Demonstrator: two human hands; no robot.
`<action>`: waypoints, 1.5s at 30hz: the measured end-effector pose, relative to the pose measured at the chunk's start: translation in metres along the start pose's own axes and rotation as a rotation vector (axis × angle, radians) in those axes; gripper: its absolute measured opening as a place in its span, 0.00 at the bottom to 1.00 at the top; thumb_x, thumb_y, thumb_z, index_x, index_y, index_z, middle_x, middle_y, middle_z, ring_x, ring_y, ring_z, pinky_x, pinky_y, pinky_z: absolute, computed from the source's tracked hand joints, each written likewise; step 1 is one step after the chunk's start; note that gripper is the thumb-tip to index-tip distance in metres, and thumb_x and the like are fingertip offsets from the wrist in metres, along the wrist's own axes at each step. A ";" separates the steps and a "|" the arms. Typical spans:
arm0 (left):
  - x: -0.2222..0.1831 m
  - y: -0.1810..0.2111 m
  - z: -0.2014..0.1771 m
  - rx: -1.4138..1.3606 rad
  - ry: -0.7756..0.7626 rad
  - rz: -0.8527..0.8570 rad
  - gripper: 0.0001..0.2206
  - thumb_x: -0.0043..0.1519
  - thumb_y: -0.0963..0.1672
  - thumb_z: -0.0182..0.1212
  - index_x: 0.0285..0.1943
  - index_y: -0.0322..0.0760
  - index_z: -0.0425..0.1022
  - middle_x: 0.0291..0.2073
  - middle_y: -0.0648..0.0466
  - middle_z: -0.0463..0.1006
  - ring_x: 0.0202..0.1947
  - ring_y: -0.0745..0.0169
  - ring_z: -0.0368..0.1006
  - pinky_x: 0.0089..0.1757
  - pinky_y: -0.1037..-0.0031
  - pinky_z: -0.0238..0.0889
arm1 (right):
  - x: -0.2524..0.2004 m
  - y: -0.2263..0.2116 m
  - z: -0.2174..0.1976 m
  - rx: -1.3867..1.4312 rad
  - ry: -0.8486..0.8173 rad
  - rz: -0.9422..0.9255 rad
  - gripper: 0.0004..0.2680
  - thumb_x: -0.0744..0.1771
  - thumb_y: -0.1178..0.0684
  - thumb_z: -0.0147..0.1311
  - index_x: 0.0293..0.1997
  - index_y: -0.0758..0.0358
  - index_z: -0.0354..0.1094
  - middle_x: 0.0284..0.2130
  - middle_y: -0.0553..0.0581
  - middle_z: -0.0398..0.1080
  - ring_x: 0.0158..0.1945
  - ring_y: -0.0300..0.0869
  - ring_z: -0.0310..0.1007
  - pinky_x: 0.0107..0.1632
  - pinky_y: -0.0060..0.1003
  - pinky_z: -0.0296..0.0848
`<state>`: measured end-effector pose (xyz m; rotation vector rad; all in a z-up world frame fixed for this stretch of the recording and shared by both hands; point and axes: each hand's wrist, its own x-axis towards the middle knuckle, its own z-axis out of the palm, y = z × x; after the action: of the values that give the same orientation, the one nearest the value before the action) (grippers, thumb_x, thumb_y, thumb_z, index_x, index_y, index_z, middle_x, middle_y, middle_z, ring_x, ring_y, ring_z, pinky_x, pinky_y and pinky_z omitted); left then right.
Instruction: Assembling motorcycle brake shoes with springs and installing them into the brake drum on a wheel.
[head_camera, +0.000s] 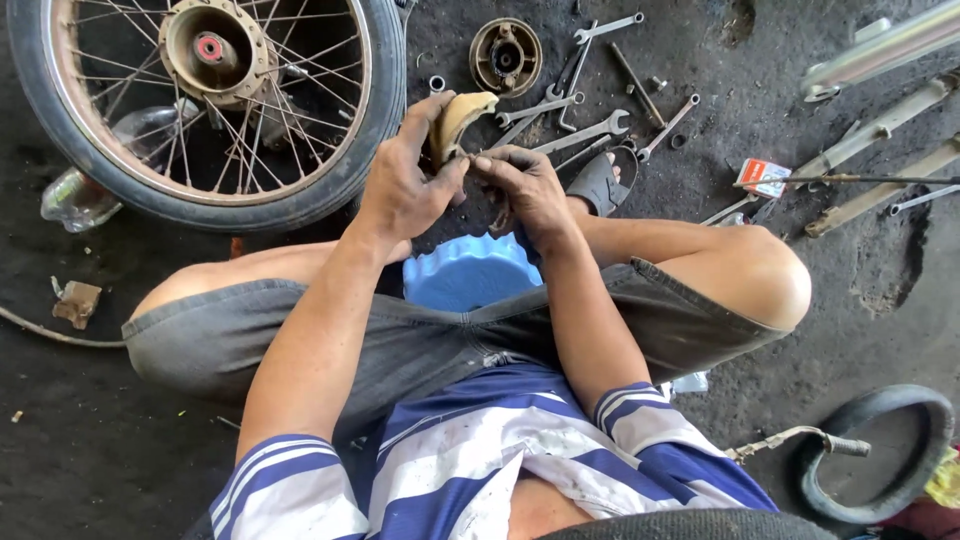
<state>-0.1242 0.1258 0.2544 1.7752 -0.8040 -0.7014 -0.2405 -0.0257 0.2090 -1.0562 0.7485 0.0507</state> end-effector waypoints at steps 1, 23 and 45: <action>0.000 0.001 0.000 0.001 0.002 0.004 0.26 0.65 0.41 0.59 0.72 0.34 0.54 0.56 0.35 0.75 0.22 0.56 0.84 0.33 0.73 0.83 | 0.000 0.000 -0.003 -0.002 -0.001 -0.004 0.07 0.63 0.49 0.66 0.36 0.61 0.77 0.26 0.49 0.74 0.29 0.34 0.71 0.34 0.25 0.69; -0.016 -0.020 0.021 0.222 0.263 -0.141 0.25 0.59 0.40 0.66 0.67 0.34 0.67 0.40 0.28 0.81 0.43 0.30 0.79 0.39 0.46 0.75 | 0.042 0.118 -0.004 0.190 -0.019 -0.099 0.10 0.65 0.53 0.64 0.45 0.69 0.76 0.24 0.64 0.69 0.15 0.47 0.74 0.16 0.37 0.77; 0.013 -0.055 0.027 0.021 0.120 0.137 0.24 0.57 0.35 0.72 0.64 0.32 0.74 0.42 0.39 0.80 0.44 0.37 0.80 0.46 0.53 0.73 | 0.046 0.051 -0.025 0.360 -0.107 0.078 0.05 0.62 0.57 0.64 0.31 0.68 0.76 0.20 0.59 0.72 0.21 0.41 0.75 0.28 0.32 0.76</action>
<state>-0.1265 0.1140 0.1929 1.7449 -0.8454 -0.4929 -0.2389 -0.0335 0.1365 -0.6766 0.6719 0.0373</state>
